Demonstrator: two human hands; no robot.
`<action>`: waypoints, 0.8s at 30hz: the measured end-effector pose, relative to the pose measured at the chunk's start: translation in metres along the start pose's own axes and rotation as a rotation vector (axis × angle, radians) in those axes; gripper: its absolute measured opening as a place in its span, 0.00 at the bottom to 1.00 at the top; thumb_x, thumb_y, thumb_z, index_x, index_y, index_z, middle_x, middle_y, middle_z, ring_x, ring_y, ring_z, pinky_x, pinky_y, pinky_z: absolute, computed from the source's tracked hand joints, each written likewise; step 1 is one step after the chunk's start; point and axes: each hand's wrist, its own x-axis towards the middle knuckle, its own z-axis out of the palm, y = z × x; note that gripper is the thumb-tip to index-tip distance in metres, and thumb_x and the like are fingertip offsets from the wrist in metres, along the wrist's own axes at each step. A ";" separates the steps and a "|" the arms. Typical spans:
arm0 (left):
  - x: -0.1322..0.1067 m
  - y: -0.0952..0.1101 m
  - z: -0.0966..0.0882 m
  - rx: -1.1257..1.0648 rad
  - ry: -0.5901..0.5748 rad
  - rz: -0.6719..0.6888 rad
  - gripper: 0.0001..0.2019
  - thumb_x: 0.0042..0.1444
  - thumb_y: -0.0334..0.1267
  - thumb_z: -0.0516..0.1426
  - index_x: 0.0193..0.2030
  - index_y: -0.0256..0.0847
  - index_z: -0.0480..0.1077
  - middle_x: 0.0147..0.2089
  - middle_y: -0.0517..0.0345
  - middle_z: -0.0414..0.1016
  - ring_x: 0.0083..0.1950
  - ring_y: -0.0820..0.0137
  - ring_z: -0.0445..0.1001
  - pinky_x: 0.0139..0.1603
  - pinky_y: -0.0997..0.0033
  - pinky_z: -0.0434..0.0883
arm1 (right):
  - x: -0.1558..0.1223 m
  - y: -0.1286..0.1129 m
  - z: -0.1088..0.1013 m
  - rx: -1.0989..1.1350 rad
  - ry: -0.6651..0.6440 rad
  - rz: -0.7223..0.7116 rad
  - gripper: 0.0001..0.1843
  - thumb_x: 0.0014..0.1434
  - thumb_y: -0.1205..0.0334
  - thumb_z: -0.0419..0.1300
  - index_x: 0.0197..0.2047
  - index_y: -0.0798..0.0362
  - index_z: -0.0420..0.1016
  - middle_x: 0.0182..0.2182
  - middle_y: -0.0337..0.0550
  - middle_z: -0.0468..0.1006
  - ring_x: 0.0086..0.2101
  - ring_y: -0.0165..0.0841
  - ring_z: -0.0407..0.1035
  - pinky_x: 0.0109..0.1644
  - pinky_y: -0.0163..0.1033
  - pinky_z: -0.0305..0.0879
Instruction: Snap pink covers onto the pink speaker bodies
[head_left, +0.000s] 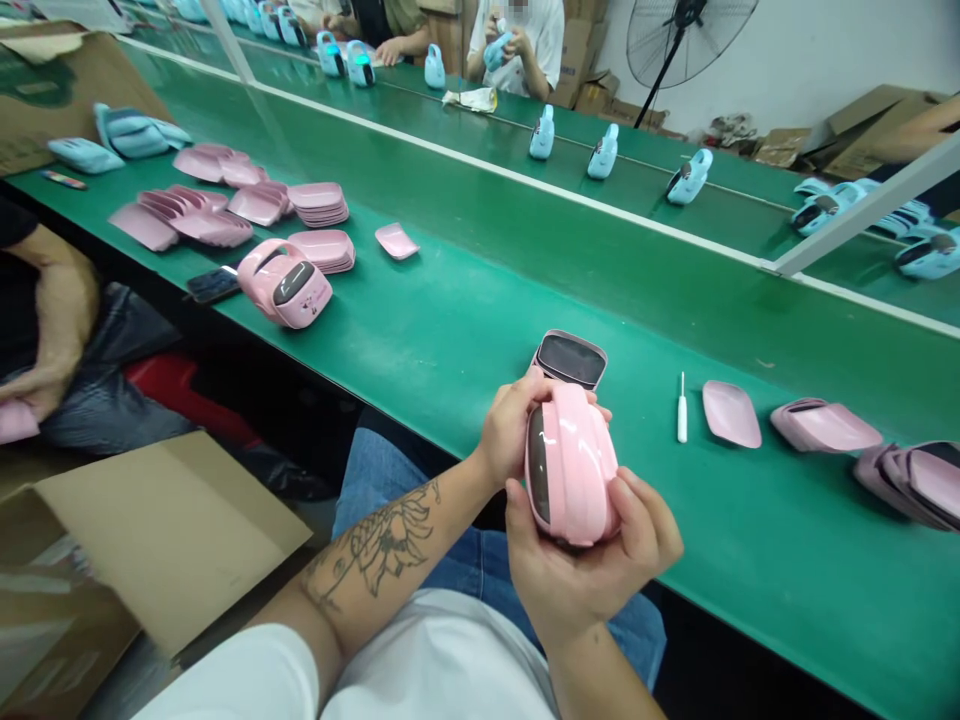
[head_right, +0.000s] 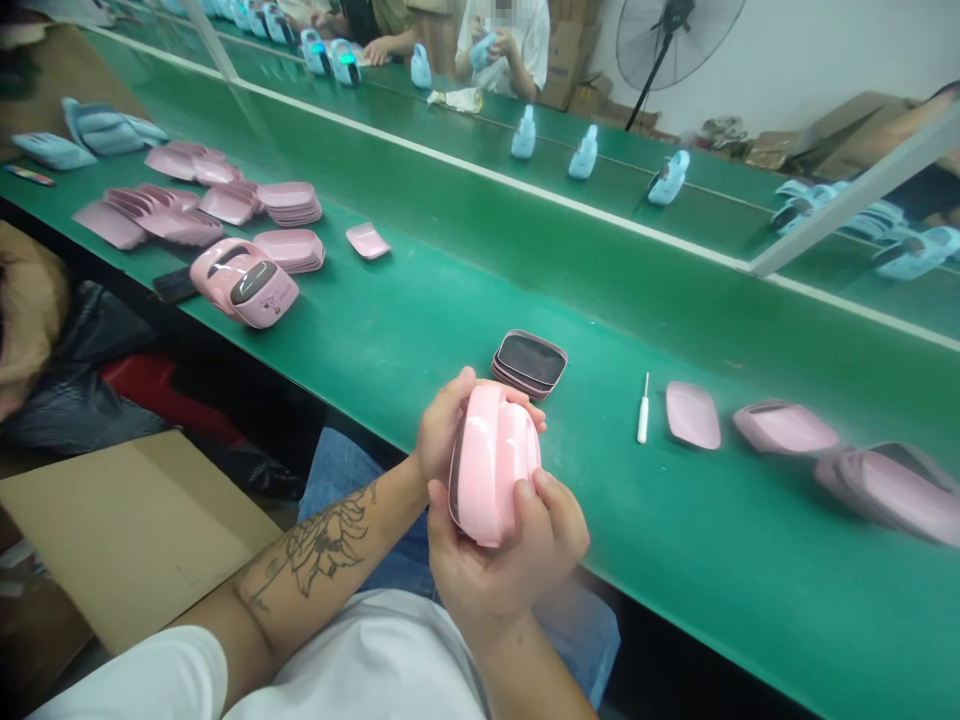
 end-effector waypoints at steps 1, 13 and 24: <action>0.000 0.001 0.001 0.019 -0.003 0.024 0.35 0.65 0.69 0.54 0.36 0.35 0.83 0.38 0.39 0.88 0.42 0.51 0.87 0.45 0.56 0.79 | 0.001 0.000 0.000 -0.002 0.003 -0.004 0.53 0.47 0.45 0.82 0.69 0.52 0.67 0.52 0.55 0.73 0.50 0.51 0.71 0.49 0.56 0.76; -0.013 0.005 0.009 0.260 0.092 0.337 0.27 0.68 0.58 0.57 0.39 0.36 0.86 0.40 0.45 0.88 0.40 0.59 0.84 0.45 0.62 0.78 | 0.012 0.008 0.002 0.030 0.063 -0.005 0.44 0.45 0.48 0.80 0.62 0.55 0.73 0.47 0.55 0.78 0.45 0.51 0.76 0.44 0.54 0.77; 0.014 0.008 0.040 0.408 0.223 0.460 0.36 0.70 0.67 0.49 0.39 0.39 0.86 0.39 0.42 0.87 0.41 0.54 0.84 0.50 0.54 0.80 | 0.059 0.057 0.005 0.078 -0.048 0.088 0.37 0.40 0.31 0.78 0.42 0.52 0.82 0.30 0.49 0.81 0.27 0.46 0.76 0.28 0.47 0.70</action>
